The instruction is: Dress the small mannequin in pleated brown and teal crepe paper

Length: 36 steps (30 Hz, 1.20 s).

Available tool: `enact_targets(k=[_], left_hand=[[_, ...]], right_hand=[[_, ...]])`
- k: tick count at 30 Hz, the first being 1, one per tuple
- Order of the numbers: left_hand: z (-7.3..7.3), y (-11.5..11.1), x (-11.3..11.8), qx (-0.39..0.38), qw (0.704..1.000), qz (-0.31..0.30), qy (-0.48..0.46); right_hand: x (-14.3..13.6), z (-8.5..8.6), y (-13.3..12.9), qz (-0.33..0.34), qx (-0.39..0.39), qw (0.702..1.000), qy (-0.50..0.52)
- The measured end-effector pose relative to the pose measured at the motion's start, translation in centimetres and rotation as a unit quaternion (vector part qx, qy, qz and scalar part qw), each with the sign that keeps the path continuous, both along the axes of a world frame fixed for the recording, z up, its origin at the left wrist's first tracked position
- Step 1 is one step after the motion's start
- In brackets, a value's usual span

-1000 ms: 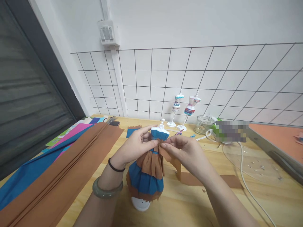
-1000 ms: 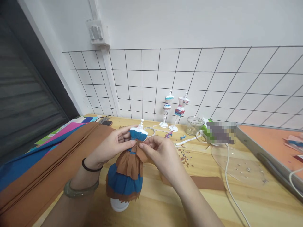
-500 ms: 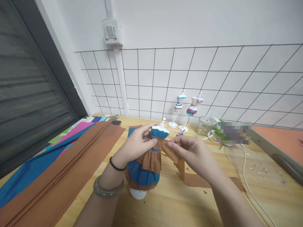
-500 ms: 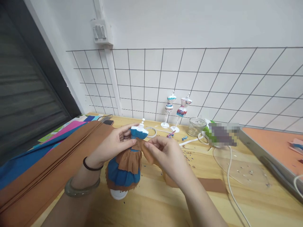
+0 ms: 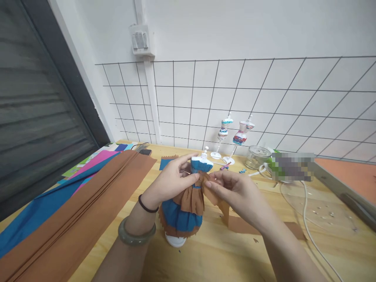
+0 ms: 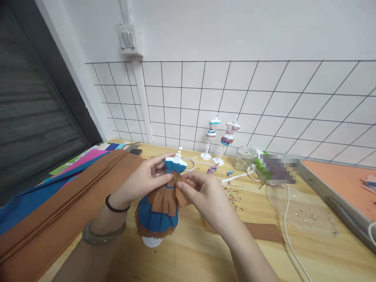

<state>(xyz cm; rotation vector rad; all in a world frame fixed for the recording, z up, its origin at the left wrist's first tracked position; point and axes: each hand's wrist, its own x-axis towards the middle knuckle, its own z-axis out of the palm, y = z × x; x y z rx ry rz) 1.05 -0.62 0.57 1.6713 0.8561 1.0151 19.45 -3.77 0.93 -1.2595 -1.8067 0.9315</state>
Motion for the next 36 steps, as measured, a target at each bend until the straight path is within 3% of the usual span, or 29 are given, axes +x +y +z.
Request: enact_targets(k=[14, 25, 29, 36], left_hand=[[-0.31, 0.05, 0.38, -0.004, 1.0, -0.019, -0.02], [-0.51, -0.02, 0.84, 0.03, 1.0, -0.002, -0.008], [-0.43, -0.17, 0.69, 0.006, 1.0, 0.001, 0.003], [0.14, -0.4, 0.61, 0.0, 0.999, -0.036, -0.035]], right_hand=[[-0.25, -0.15, -0.43, 0.033, 0.043, 0.997, -0.051], [-0.63, -0.52, -0.61, 0.008, 0.202, 0.964, -0.174], [-0.35, -0.28, -0.49, 0.008, 0.183, 0.968, -0.172], [0.28, -0.58, 0.09, -0.034, 0.07, 0.991, -0.105]])
